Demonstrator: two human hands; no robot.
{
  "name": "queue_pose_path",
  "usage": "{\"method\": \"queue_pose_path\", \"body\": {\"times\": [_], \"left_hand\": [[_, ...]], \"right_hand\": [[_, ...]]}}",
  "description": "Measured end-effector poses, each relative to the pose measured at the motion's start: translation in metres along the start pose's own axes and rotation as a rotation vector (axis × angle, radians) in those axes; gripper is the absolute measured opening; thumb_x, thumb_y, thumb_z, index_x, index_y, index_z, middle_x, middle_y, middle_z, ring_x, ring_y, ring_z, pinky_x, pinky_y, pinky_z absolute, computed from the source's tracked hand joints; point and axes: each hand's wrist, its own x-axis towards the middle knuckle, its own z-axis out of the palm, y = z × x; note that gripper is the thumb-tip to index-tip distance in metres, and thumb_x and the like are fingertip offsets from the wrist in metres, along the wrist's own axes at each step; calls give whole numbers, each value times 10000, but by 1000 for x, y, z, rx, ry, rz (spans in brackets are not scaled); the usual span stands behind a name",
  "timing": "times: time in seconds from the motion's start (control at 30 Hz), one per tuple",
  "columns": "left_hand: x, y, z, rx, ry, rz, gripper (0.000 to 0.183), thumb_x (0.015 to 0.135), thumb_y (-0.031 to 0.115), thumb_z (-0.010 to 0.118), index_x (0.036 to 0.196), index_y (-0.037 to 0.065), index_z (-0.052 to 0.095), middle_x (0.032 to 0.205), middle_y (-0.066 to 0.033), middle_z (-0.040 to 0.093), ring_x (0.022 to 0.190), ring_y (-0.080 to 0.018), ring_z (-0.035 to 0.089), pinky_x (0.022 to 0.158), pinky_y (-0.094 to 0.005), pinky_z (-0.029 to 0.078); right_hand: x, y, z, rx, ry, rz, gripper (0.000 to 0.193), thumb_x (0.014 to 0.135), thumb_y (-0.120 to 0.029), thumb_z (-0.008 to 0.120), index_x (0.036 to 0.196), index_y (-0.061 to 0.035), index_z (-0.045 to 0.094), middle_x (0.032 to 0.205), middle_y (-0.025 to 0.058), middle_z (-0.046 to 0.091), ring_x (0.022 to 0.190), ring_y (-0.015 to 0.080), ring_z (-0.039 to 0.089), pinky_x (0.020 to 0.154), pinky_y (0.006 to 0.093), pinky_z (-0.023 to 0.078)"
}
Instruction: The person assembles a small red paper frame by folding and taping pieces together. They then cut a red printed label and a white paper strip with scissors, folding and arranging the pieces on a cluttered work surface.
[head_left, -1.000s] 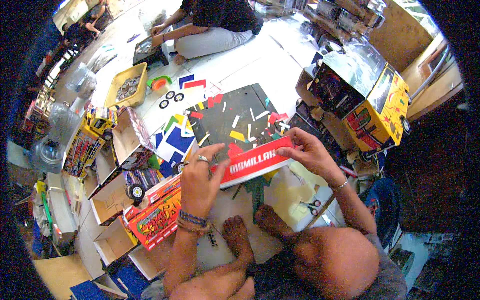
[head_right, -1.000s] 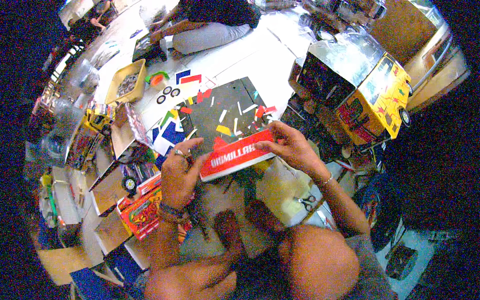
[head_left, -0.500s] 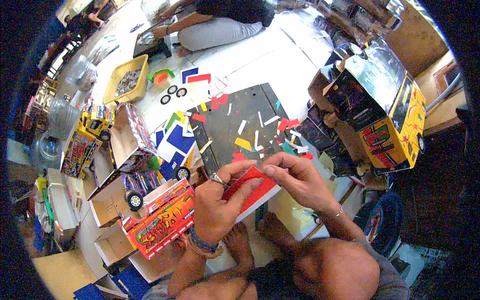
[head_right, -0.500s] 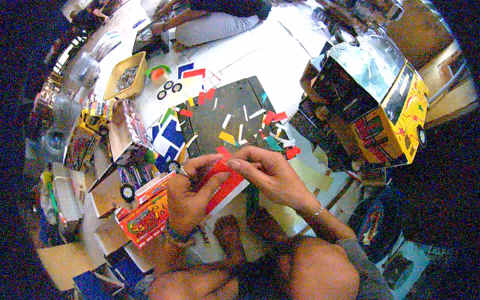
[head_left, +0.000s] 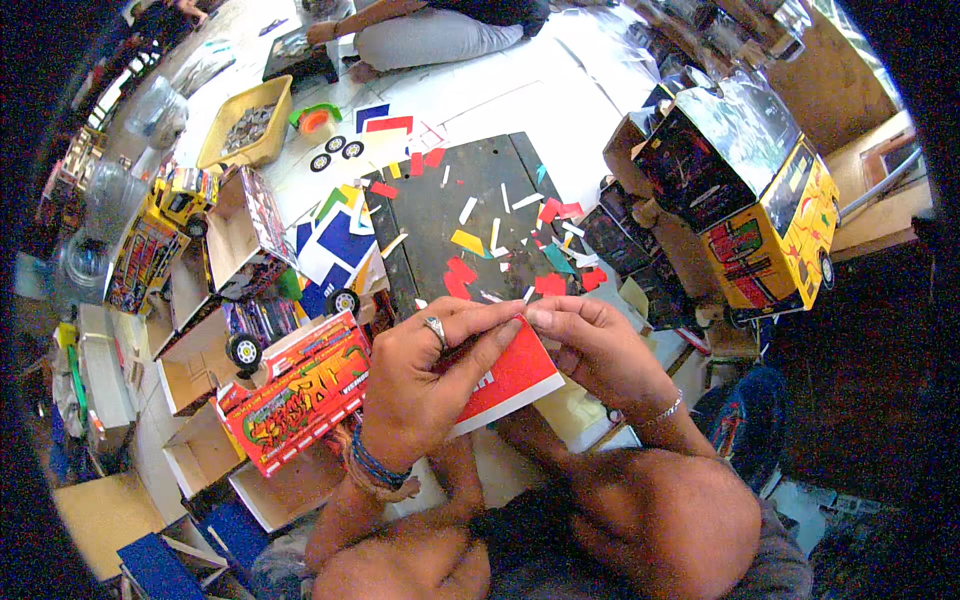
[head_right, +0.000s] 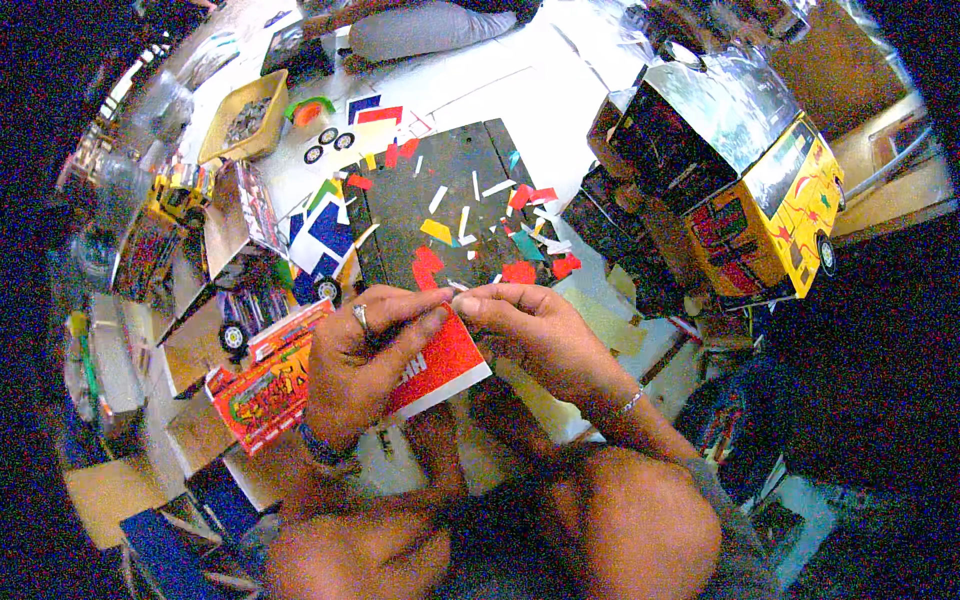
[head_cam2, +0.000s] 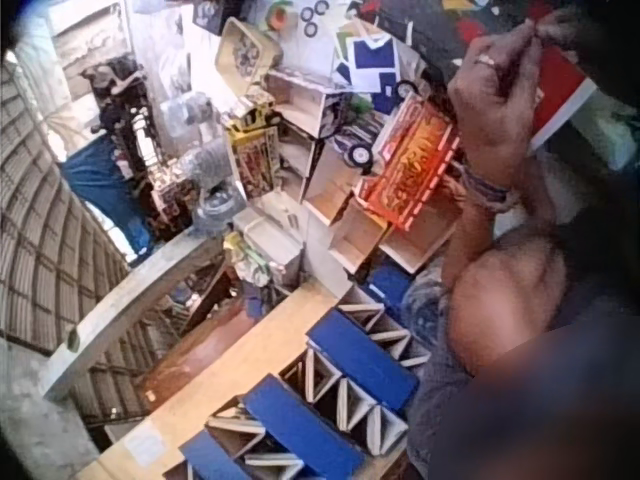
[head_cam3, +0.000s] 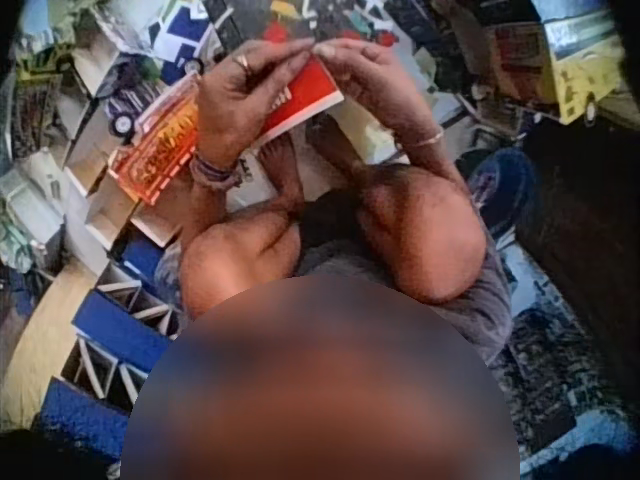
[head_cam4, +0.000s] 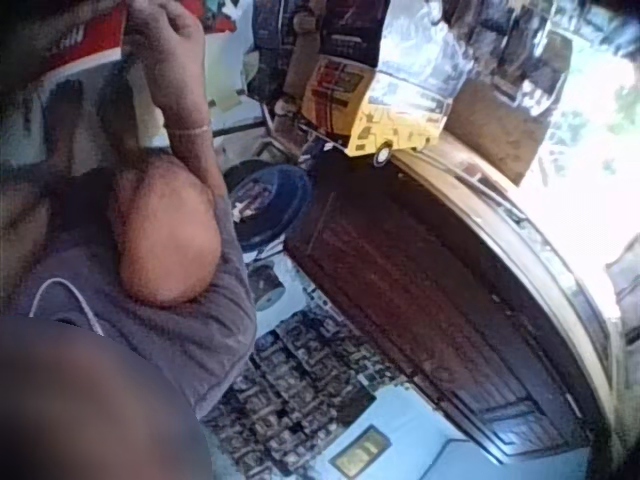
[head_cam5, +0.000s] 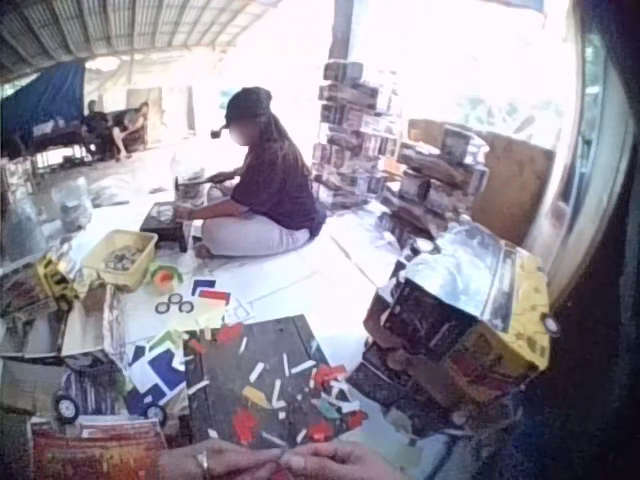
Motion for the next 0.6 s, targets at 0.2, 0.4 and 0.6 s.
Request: {"method": "queue_pose_path", "body": {"times": [0.2,0.4,0.6], "left_hand": [[-2,4,-2,61,-18,101,231,874,49,719,1103,67,745,956,-102,712,763,-146,681,677,-268,544],[-2,1,0,-42,-19,43,193,878,47,716,1070,39,738,921,-88,717,683,-122,663,641,-261,537],[-5,1,-2,-138,-51,-130,120,873,79,730,985,38,731,873,-77,729,719,-106,673,651,-269,535]], "right_hand": [[0,5,-5,137,-60,71,240,975,-210,645,1130,-27,660,1034,45,693,934,123,660,815,266,535],[-1,9,-9,119,-47,84,239,973,-213,647,1123,-28,668,1018,46,697,901,118,657,795,270,534],[1,11,-17,47,-75,46,228,977,-164,617,1128,2,659,1028,89,706,914,163,684,819,302,555]]}}
